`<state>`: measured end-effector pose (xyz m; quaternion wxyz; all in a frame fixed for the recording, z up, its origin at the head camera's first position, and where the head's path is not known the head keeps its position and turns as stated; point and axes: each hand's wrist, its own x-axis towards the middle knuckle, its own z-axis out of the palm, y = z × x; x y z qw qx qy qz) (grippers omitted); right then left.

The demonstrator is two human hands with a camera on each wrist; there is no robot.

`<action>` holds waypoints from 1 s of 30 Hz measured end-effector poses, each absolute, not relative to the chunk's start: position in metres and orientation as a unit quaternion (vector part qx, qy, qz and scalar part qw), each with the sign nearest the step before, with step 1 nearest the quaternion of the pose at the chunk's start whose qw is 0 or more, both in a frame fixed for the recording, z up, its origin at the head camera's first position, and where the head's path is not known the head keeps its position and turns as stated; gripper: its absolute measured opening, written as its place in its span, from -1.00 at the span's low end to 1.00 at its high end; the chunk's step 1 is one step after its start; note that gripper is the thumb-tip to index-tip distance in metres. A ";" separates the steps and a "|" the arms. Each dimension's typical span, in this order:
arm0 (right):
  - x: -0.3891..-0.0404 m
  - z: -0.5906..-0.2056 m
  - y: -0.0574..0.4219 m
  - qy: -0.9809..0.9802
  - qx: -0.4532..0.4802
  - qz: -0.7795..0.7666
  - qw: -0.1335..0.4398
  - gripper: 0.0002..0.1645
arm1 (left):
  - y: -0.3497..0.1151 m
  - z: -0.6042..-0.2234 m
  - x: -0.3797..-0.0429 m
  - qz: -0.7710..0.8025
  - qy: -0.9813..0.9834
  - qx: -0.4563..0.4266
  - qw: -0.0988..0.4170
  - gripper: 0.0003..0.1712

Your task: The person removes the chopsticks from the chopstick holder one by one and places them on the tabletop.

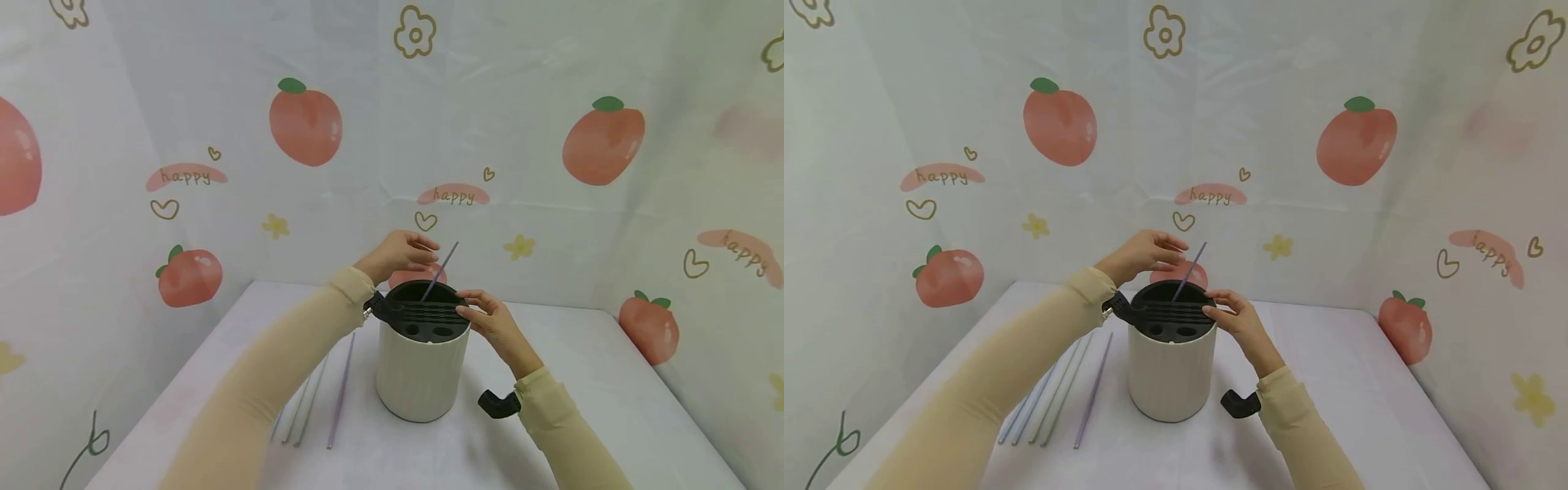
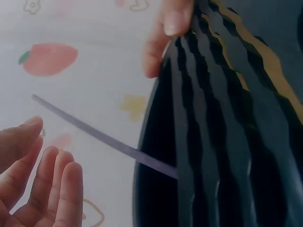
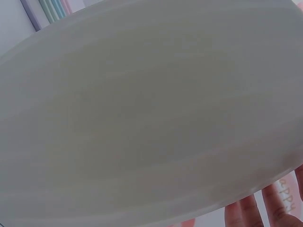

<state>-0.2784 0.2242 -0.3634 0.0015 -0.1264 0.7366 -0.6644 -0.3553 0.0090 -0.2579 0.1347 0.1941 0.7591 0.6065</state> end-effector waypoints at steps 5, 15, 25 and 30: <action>-0.278 -0.363 0.224 0.739 -0.124 -0.663 0.002 -0.45 | 0.015 -0.262 -0.357 0.597 0.765 0.193 0.147 -0.66; -0.278 -0.364 0.223 0.744 -0.122 -0.657 0.002 -0.45 | 0.020 -0.269 -0.356 0.579 0.771 0.191 0.181 -0.64; -0.279 -0.365 0.224 0.740 -0.121 -0.662 0.000 -0.45 | 0.023 -0.272 -0.356 0.572 0.778 0.187 0.183 -0.70; -0.280 -0.365 0.224 0.743 -0.114 -0.660 0.003 -0.45 | 0.025 -0.271 -0.356 0.571 0.778 0.186 0.186 -0.68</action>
